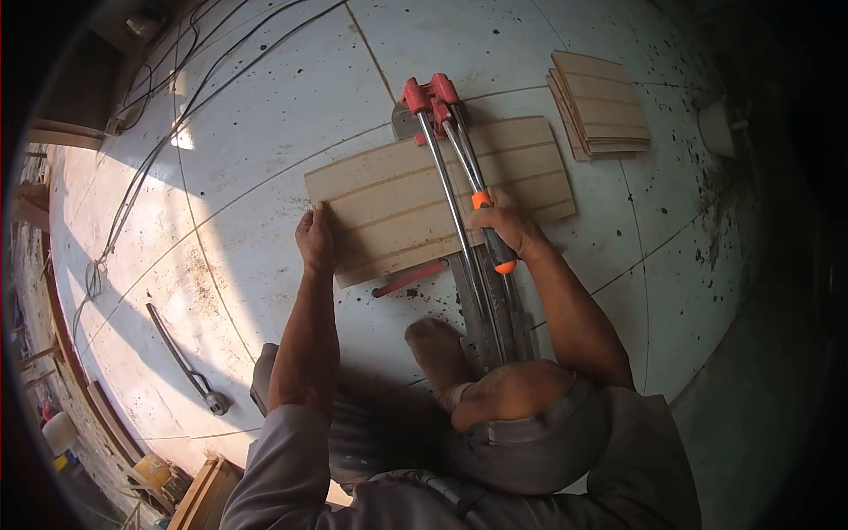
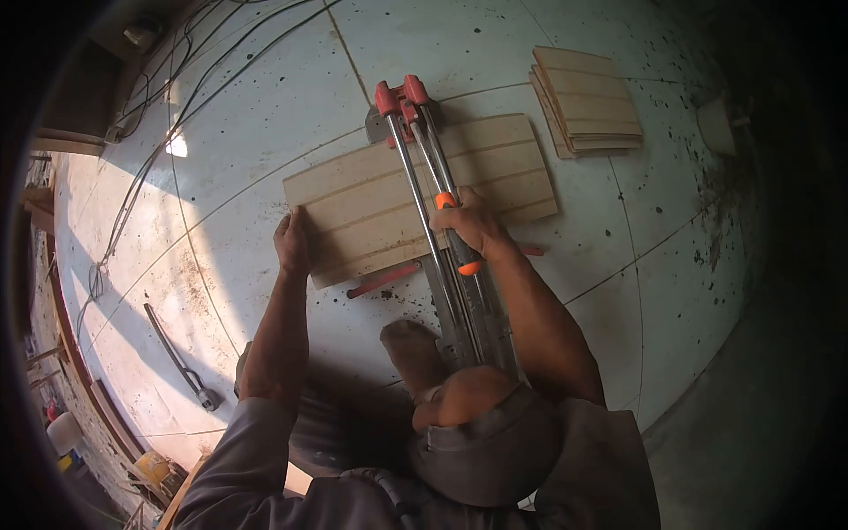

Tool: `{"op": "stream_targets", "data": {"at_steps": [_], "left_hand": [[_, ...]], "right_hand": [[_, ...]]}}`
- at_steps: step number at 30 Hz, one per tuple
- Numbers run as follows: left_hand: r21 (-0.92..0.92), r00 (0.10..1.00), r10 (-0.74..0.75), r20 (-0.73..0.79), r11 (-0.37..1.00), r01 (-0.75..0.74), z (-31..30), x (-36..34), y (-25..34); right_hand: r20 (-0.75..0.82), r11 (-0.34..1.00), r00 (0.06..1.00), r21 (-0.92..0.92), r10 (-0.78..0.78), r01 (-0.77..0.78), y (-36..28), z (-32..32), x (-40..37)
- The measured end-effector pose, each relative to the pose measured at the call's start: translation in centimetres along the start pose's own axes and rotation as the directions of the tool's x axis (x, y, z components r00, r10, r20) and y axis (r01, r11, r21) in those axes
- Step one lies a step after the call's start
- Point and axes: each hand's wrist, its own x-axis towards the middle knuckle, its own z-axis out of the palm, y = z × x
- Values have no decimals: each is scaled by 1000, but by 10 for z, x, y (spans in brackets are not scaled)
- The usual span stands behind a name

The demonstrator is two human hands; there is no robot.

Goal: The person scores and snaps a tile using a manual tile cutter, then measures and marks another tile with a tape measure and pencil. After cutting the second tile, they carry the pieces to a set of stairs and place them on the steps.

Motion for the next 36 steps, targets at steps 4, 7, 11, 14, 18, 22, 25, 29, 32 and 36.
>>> {"op": "stream_targets", "data": {"at_steps": [4, 7, 11, 14, 18, 22, 25, 29, 32, 36], "left_hand": [[-69, 999, -9, 48, 998, 12, 6, 14, 13], [-47, 999, -22, 32, 999, 23, 5, 7, 10], [-71, 998, -35, 44, 997, 38, 3, 11, 5], [-48, 996, -46, 70, 998, 49, -2, 16, -2], [10, 994, -55, 91, 998, 55, -3, 18, -2], [-54, 999, -26, 40, 998, 28, 5, 7, 10], [-92, 995, -56, 83, 994, 64, 1, 7, 11], [-87, 989, -33, 143, 995, 46, -15, 15, -6], [-111, 987, -47, 157, 992, 65, -24, 9, 0], [-103, 983, -73, 166, 991, 91, -38, 8, 10]], "right_hand": [[-19, 995, 997, -74, -70, 69, -26, 1, 5], [-178, 898, 983, -439, -55, -29, -31, 0, 1], [-174, 824, 985, -557, 8, -105, -59, 10, -15], [-172, 799, 984, -596, -37, -74, -68, 11, -16], [-133, 757, 987, -653, -95, -15, -96, -1, -14], [-114, 776, 990, -631, -85, -6, -114, -4, -19], [-149, 804, 975, -593, -165, 46, -101, -3, -16], [-159, 812, 975, -583, -153, 33, -92, -5, -30], [-139, 829, 982, -558, -129, 30, -82, -7, -47], [-118, 819, 988, -574, -104, 17, -66, -6, -80]]}}
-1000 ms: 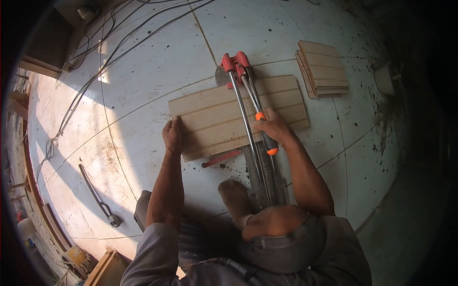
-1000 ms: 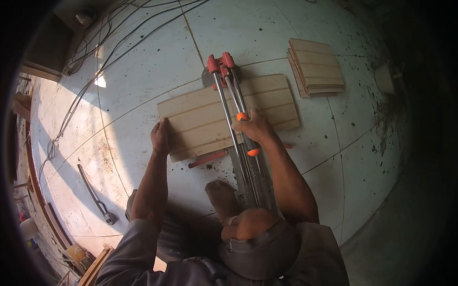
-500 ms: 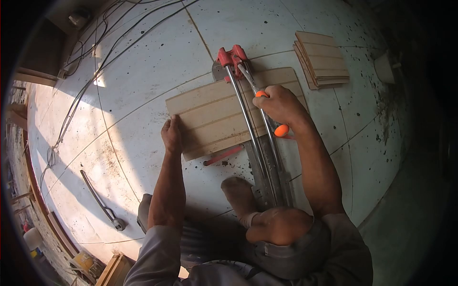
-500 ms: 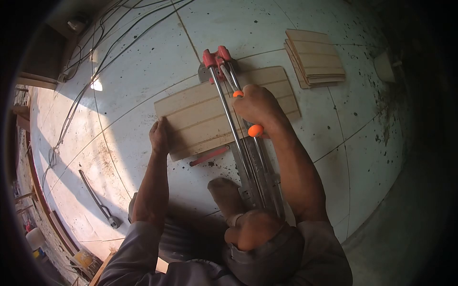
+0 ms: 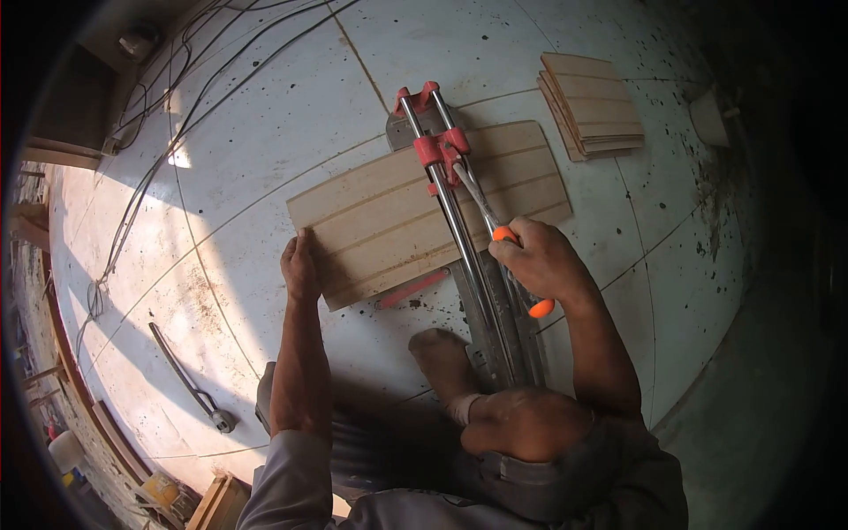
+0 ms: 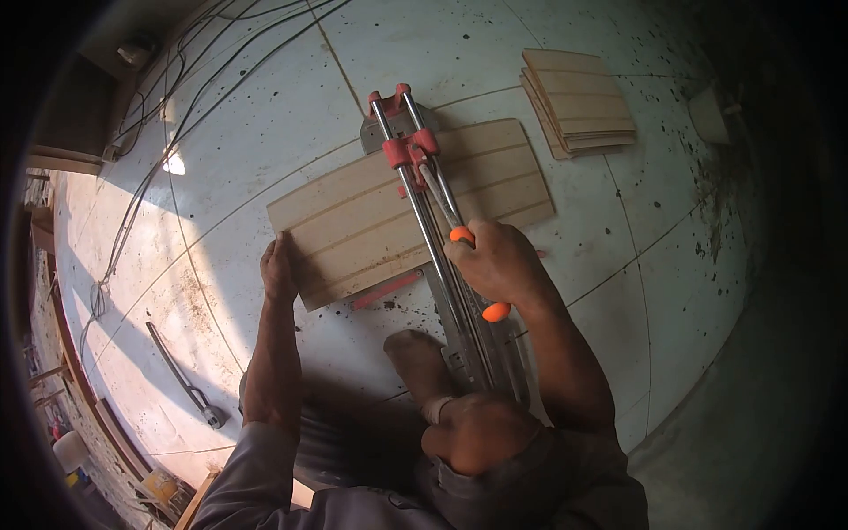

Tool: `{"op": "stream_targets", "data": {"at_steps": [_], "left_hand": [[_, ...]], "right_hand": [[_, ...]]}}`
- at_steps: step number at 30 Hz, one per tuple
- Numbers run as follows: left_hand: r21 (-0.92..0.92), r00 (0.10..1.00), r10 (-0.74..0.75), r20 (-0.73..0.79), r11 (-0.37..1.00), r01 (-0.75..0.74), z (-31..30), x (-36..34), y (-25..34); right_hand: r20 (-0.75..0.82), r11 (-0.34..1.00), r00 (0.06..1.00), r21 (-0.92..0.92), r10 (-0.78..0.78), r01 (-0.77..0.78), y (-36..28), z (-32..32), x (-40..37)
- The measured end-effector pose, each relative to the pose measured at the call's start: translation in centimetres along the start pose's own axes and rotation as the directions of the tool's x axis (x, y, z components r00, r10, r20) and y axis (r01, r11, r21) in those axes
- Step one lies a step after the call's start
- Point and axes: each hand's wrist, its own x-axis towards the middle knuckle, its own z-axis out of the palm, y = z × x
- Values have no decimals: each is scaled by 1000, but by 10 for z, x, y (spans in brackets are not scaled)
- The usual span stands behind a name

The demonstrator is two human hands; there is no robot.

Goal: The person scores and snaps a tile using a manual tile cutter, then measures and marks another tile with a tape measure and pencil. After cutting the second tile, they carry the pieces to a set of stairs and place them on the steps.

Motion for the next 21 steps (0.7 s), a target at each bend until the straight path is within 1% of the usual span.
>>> {"op": "stream_targets", "data": {"at_steps": [3, 5, 7, 9, 11, 12, 13, 14, 16, 17, 18, 19, 20, 21], "left_hand": [[40, 999, -25, -19, 999, 26, -3, -7, 7], [38, 1000, -11, 27, 999, 10, -7, -9, 7], [53, 999, -9, 36, 999, 8, -1, -19, 17], [69, 999, -10, 51, 998, 7, 2, -24, 21], [87, 994, -31, 108, 996, 21, -1, -26, 22], [92, 993, -24, 115, 996, 14, -4, -23, 20], [97, 993, -51, 105, 994, 41, -9, -19, 15], [99, 993, -76, 90, 993, 67, -15, -16, 11], [77, 997, -43, 59, 996, 38, -18, -21, 9], [52, 999, -16, 35, 999, 15, -18, -23, 8], [50, 999, -14, 42, 999, 12, -18, -26, 8], [76, 1000, -31, -2, 997, 31, -22, -31, 9], [102, 998, -47, -48, 993, 52, -26, -36, 10], [104, 998, -48, -46, 993, 52, -32, -39, 9]], "right_hand": [[21, 1000, 1000, -1, 4, -4, 20, 7, -34], [40, 1000, 999, 17, 13, -13, 30, 10, -58], [165, 992, 982, -105, 89, -73, 36, 11, -82], [185, 992, 977, -84, 104, -89, 52, 16, -102], [206, 992, 972, -68, 116, -104, 62, 19, -117], [228, 985, 962, -122, 150, -124, 64, 21, -122], [252, 975, 950, -174, 183, -141, 65, 24, -127], [251, 976, 952, -168, 176, -136, 69, 25, -133], [305, 972, 933, -190, 193, -139, 80, 24, -148], [298, 972, 935, -189, 192, -140, 83, 25, -155], [329, 963, 917, -213, 227, -162, 84, 25, -161], [361, 954, 895, -239, 262, -183, 87, 26, -169], [360, 953, 895, -238, 263, -185, 95, 28, -177], [382, 960, 894, -239, 233, -148, 107, 31, -186]]}}
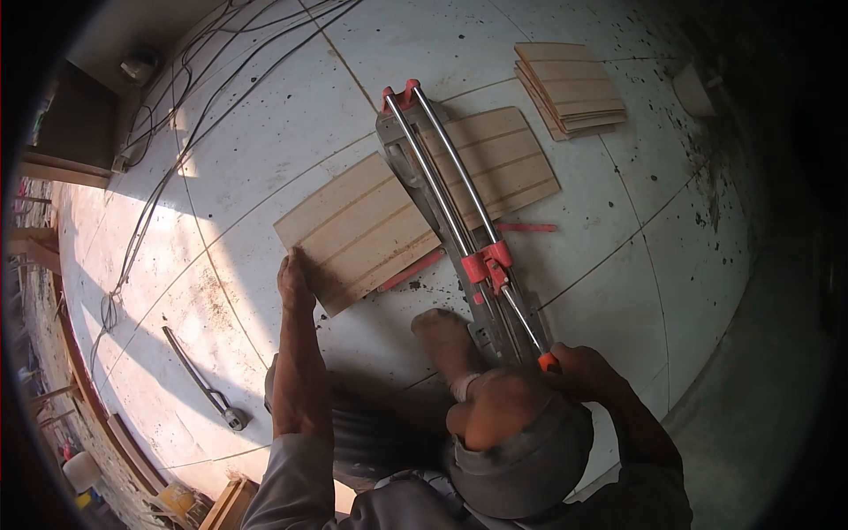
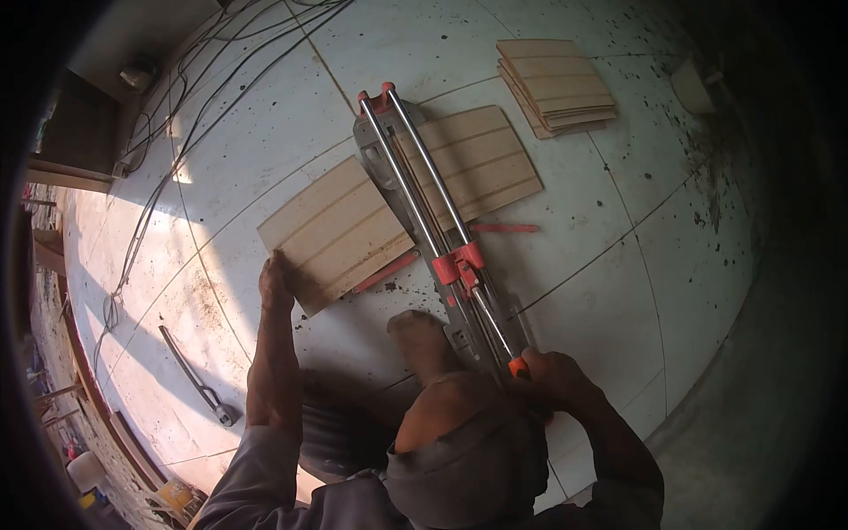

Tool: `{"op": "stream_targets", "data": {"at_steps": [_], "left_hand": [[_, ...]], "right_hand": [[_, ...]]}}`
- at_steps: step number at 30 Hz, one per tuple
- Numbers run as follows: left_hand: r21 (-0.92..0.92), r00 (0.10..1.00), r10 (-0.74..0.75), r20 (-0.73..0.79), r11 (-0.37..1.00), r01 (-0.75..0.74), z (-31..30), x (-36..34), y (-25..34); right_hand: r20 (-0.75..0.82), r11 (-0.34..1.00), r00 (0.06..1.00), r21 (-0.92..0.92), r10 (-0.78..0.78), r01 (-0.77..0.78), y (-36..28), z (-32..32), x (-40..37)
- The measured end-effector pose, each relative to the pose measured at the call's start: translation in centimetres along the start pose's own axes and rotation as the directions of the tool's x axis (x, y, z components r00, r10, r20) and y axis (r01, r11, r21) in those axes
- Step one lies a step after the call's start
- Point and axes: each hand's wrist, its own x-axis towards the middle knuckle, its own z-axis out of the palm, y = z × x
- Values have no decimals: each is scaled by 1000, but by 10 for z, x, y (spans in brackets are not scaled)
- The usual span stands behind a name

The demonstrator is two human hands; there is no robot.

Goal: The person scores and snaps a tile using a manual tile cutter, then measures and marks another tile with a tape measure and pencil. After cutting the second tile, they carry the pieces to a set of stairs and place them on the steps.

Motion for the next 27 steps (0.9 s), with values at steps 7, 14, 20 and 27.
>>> {"op": "stream_targets", "data": {"at_steps": [7, 14, 20, 27], "left_hand": [[-18, 991, 65, -120, 998, -68, -33, -11, -7], [5, 958, 47, -284, 999, -47, -48, -15, -8], [-49, 962, -41, -269, 998, 29, -57, -26, 11], [41, 984, 72, -162, 997, -66, -61, -67, 69]], "right_hand": [[6, 996, 997, -31, -82, 82, 44, 53, -4], [158, 987, 982, -112, -99, 117, 50, 42, 23], [-440, 716, 879, 673, 185, 186, 46, -39, 128], [-136, 79, 928, 990, 348, 116, 11, -74, 260]]}}
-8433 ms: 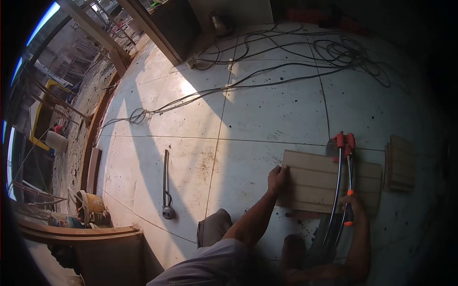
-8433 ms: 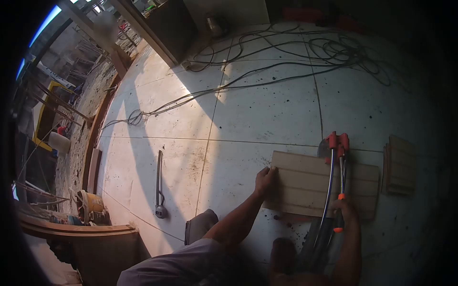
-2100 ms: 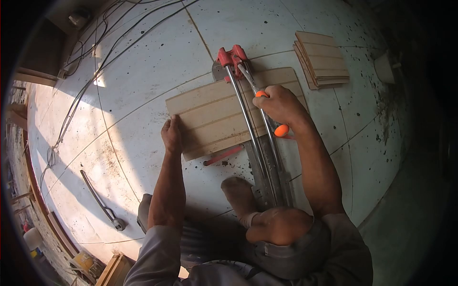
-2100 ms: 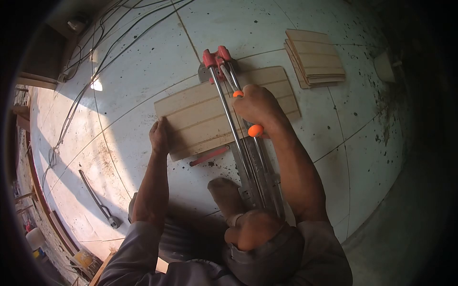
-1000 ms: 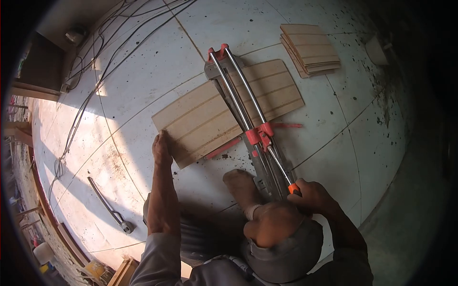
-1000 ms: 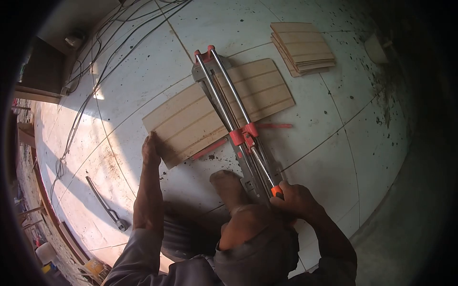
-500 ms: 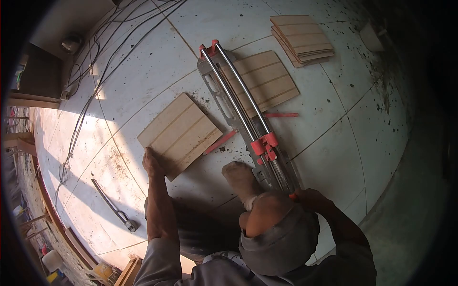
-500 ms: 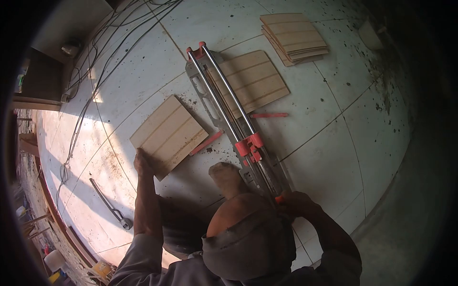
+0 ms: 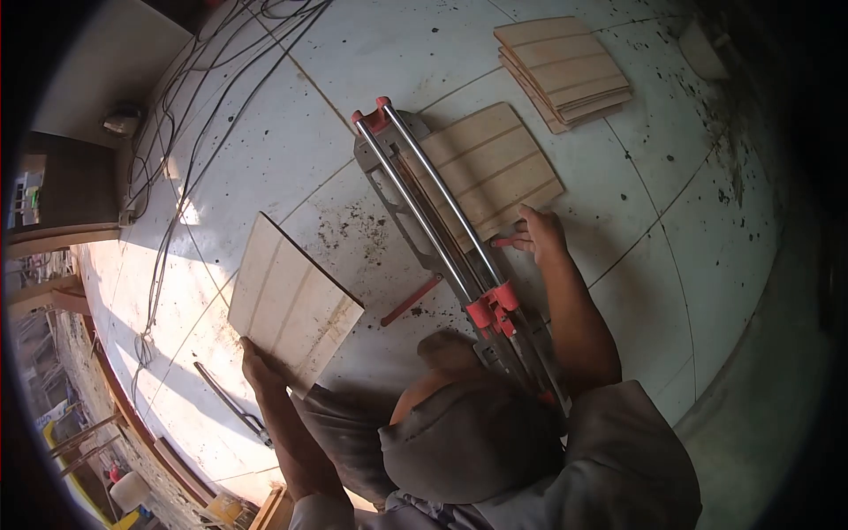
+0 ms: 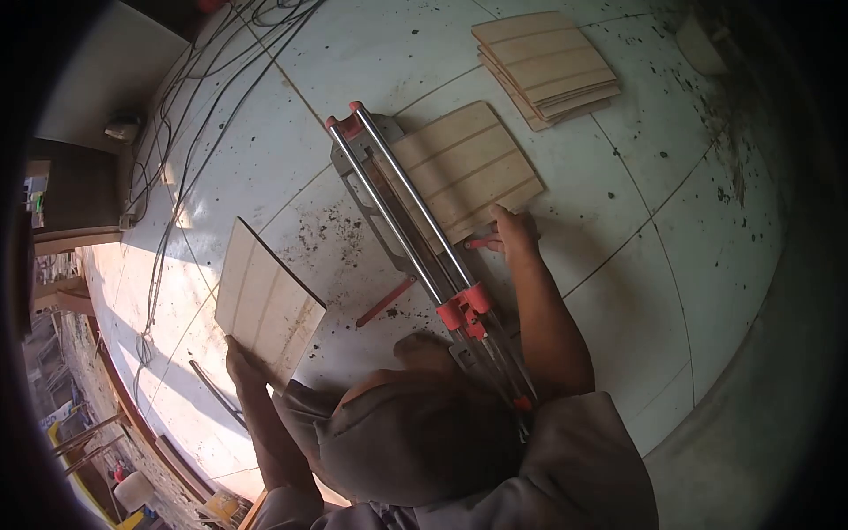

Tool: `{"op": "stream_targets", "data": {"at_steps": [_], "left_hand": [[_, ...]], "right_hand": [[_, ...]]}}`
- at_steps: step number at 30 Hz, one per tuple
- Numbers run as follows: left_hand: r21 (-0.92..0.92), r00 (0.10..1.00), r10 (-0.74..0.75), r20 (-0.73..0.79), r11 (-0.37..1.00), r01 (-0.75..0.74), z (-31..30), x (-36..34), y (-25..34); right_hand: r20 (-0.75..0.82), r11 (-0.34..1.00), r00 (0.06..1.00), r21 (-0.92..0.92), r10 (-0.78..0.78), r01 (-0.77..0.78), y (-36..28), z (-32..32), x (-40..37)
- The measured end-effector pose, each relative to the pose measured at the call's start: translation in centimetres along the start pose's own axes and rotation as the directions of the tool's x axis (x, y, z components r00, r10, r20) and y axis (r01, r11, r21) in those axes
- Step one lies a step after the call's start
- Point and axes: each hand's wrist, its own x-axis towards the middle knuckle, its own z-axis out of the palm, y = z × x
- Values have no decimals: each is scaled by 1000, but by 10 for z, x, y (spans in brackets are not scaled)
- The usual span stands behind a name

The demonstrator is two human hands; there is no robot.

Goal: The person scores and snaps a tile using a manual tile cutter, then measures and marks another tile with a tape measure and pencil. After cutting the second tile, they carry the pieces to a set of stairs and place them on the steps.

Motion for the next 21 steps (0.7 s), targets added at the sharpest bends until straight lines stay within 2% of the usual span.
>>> {"op": "stream_targets", "data": {"at_steps": [4, 6, 7, 8, 9, 10, 12, 14, 17, 18, 19, 20, 21], "left_hand": [[36, 998, -48, -32, 998, 49, 0, -19, 25], [-2, 996, -75, -42, 997, 75, 9, -21, 22], [-41, 992, -121, -35, 992, 119, 17, -24, 23], [35, 961, -217, -172, 973, 226, 21, -27, 24], [109, 929, -247, -276, 952, 286, 38, -38, 34], [110, 936, -224, -272, 959, 261, 49, -47, 43], [43, 889, -325, -324, 933, 357, 71, -55, 63], [-21, 891, -375, -255, 923, 383, 85, -62, 75], [-35, 863, -456, -220, 887, 460, 125, -88, 122], [6, 826, -511, -241, 850, 527, 136, -97, 137], [47, 787, -559, -262, 807, 589, 146, -104, 151], [57, 788, -563, -249, 804, 592, 153, -111, 161], [57, 797, -558, -232, 810, 584, 160, -116, 167]], "right_hand": [[-23, 989, 996, 116, 89, -86, 2, 24, 14], [-116, 917, 987, 394, 110, -56, -11, 31, -2], [-111, 923, 985, 375, 134, -84, -9, 27, 4], [-130, 888, 984, 456, 124, -52, -4, 23, 15], [-143, 847, 983, 532, 117, -24, 0, 18, 24], [-90, 849, 991, 527, 94, -32, -2, 7, 27], [-4, 848, 999, 528, 50, -40, -19, -19, 25], [14, 846, 999, 531, 36, -38, -48, -42, 10], [-222, 958, 975, 273, -29, 90, -84, -76, -17], [-237, 958, 971, 272, -23, 90, -98, -82, -39], [-245, 983, 968, 161, -50, 92, -118, -83, -71], [-251, 994, 965, 51, -81, 97, -132, -83, -99], [-267, 993, 960, 54, -87, 105, -137, -86, -121]]}}
